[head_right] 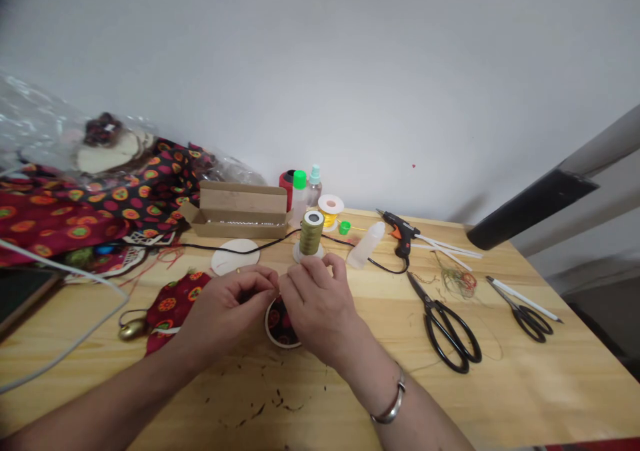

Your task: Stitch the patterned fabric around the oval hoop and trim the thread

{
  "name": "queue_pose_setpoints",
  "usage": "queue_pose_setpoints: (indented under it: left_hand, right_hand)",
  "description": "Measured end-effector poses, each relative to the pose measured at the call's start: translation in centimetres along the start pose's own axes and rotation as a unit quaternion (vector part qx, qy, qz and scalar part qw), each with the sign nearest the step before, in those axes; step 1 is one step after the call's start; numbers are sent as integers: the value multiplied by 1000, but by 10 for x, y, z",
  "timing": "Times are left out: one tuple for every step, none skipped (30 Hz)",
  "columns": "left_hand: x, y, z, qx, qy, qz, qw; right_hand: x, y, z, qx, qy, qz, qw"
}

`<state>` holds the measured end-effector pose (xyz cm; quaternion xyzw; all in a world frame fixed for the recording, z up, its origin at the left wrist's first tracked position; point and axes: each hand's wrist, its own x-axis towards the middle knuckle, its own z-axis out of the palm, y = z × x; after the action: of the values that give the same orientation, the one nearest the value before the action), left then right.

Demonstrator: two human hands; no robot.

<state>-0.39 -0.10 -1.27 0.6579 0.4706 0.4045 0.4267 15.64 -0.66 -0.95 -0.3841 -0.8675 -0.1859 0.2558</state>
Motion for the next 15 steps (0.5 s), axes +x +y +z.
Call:
queue_pose_setpoints:
  left_hand:
    - [0, 0, 0, 12, 4, 15, 1000]
    - [-1, -1, 1, 27, 10, 32, 999]
    - [-2, -1, 1, 42, 16, 51, 998]
    - [-2, -2, 1, 59, 23, 67, 996]
    - [-3, -3, 2, 74, 27, 82, 994]
    - [-3, -3, 2, 86, 31, 94, 991]
    - [-4, -4, 2, 96, 33, 103, 989]
    - [-4, -4, 2, 104, 33, 109, 988]
    - [-4, -5, 2, 110, 34, 113, 987]
    - [-4, -5, 2, 114, 33, 115, 986]
    - [-4, -5, 2, 115, 34, 116, 986]
    - [-4, -5, 2, 116, 33, 116, 986]
    - [-4, -5, 2, 116, 31, 116, 986]
    - [-3, -4, 2, 115, 30, 117, 986]
    - [-3, -4, 3, 116, 29, 116, 986]
  right_hand:
    - [0, 0, 1, 6, -7, 6, 1000]
    - [-1, 1, 2, 12, -15, 12, 1000]
    - [-1, 1, 3, 17, -23, 16, 999]
    - [-1, 1, 3, 20, -30, 19, 999]
    - [-1, 1, 4, 21, -35, 22, 999]
    - [-1, 2, 4, 21, -39, 21, 999]
    - [-1, 2, 3, 20, -42, 20, 999]
    - [-1, 1, 3, 19, -42, 19, 999]
    - [-1, 1, 3, 18, -41, 19, 999]
    - [-1, 0, 2, 19, -40, 22, 999]
    - [-1, 0, 2, 23, -38, 26, 999]
    - [-1, -1, 2, 29, -35, 34, 998]
    - [-1, -2, 3, 36, -29, 44, 998]
    - [-2, -2, 4, 43, -23, 53, 997]
    - [-2, -3, 5, 49, -16, 62, 997]
